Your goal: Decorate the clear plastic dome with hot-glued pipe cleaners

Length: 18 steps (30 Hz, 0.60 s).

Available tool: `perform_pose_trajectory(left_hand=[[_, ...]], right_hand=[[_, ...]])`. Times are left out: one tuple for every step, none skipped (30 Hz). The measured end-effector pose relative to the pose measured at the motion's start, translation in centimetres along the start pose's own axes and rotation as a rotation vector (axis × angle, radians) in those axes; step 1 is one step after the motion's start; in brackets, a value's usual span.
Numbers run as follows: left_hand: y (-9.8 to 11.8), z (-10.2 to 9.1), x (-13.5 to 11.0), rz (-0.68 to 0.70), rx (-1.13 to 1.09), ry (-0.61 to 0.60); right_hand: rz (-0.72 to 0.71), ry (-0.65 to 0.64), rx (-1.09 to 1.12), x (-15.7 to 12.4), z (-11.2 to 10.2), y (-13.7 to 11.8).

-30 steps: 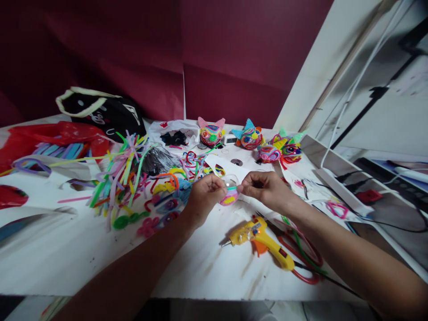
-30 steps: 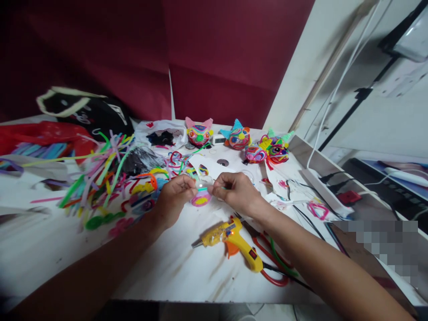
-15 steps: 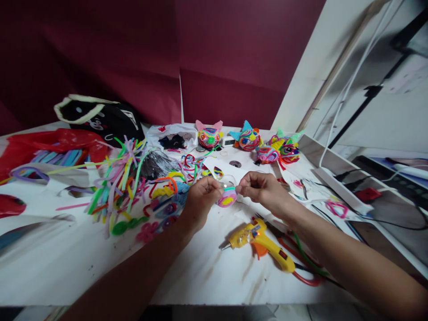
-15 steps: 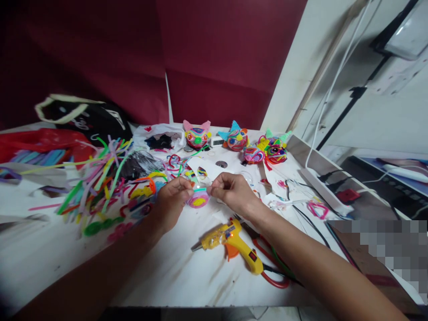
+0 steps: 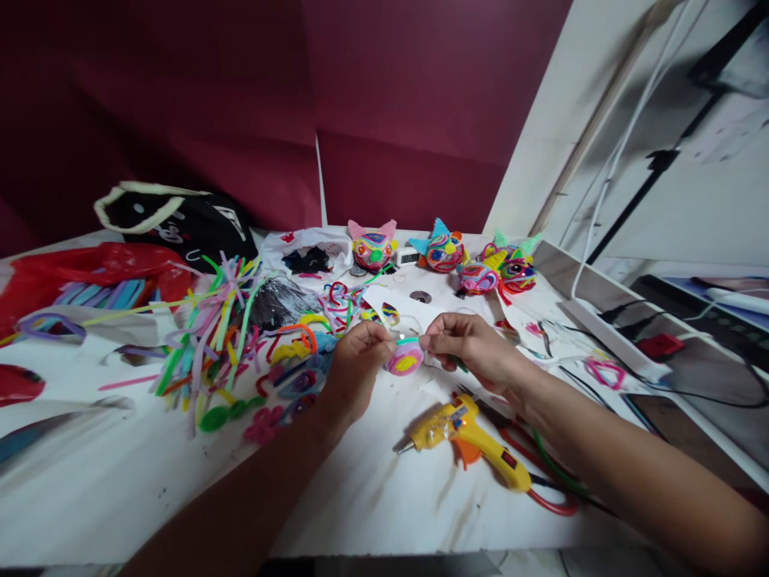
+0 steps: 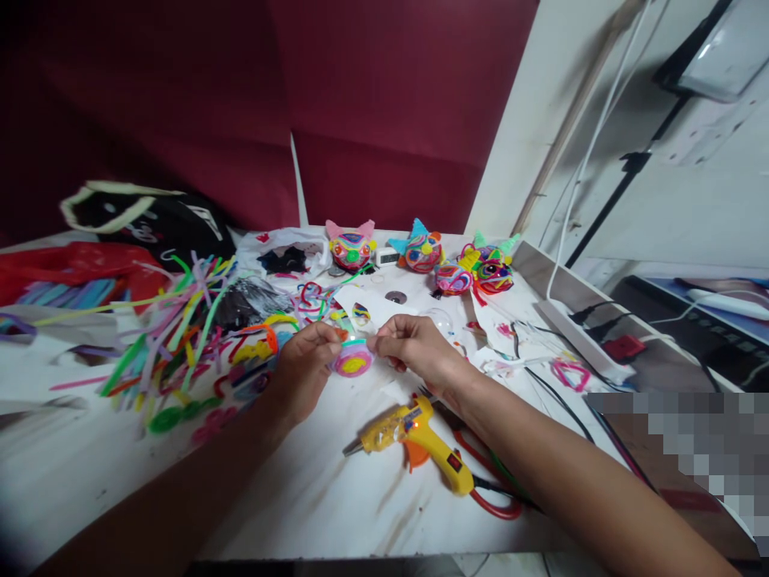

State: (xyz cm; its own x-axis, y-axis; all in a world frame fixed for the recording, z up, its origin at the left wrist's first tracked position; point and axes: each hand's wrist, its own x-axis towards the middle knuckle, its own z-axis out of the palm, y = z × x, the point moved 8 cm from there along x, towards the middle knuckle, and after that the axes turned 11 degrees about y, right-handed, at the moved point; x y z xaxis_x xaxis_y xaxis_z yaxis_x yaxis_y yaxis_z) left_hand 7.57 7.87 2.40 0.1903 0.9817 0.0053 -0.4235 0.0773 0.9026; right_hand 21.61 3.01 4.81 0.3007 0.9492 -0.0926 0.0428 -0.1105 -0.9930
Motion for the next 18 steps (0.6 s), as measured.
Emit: perform_pose_trajectory(left_hand=[[0.01, 0.00, 0.01, -0.001, -0.007, 0.000], [0.00, -0.01, 0.03, -0.004, -0.014, 0.001], [-0.01, -0.01, 0.05, -0.008, -0.022, 0.001], [-0.03, -0.02, 0.07, -0.015, -0.032, 0.000], [-0.05, -0.01, 0.07, -0.023, -0.041, -0.002], [-0.07, -0.01, 0.06, -0.031, -0.049, -0.006], [-0.07, 0.00, 0.04, -0.038, -0.056, -0.010], [-0.05, 0.00, 0.00, -0.043, -0.063, -0.013], [-0.01, 0.00, -0.03, -0.047, -0.069, -0.015], [0.05, -0.01, -0.07, -0.048, -0.075, -0.018], [0.11, 0.00, -0.10, -0.049, -0.081, -0.021], [0.18, 0.01, -0.12, -0.048, -0.088, -0.024], [0.25, 0.03, -0.14, -0.047, -0.095, -0.028], [0.33, 0.05, -0.14, -0.044, -0.103, -0.031], [0.39, 0.07, -0.13, -0.042, -0.111, -0.034], [0.44, 0.09, -0.12, -0.042, -0.117, -0.036], [0.46, 0.09, -0.10, -0.043, -0.122, -0.036], [0.47, 0.08, -0.09, -0.045, -0.127, -0.034]], right_hand=[[0.013, -0.006, 0.015, -0.02, 0.09, 0.05], [0.026, -0.013, 0.028, -0.05, 0.18, 0.07], [0.037, -0.020, 0.041, -0.10, 0.26, 0.05], [0.045, -0.026, 0.051, -0.14, 0.33, 0.02], [0.052, -0.031, 0.061, -0.17, 0.38, -0.04], [0.057, -0.034, 0.070, -0.19, 0.40, -0.09], [0.062, -0.035, 0.077, -0.19, 0.41, -0.14], [0.066, -0.035, 0.084, -0.18, 0.40, -0.17], [0.070, -0.033, 0.091, -0.14, 0.39, -0.17], [0.075, -0.030, 0.097, -0.11, 0.37, -0.14], [0.080, -0.027, 0.104, -0.08, 0.37, -0.10], [0.086, -0.025, 0.111, -0.06, 0.38, -0.03], [0.093, -0.025, 0.118, -0.07, 0.42, 0.04], [0.100, -0.027, 0.125, -0.09, 0.49, 0.10], [0.106, -0.031, 0.132, -0.14, 0.57, 0.14], [0.112, -0.035, 0.138, -0.19, 0.66, 0.15], [0.117, -0.039, 0.143, -0.24, 0.74, 0.15], [0.122, -0.042, 0.148, -0.29, 0.81, 0.14]])
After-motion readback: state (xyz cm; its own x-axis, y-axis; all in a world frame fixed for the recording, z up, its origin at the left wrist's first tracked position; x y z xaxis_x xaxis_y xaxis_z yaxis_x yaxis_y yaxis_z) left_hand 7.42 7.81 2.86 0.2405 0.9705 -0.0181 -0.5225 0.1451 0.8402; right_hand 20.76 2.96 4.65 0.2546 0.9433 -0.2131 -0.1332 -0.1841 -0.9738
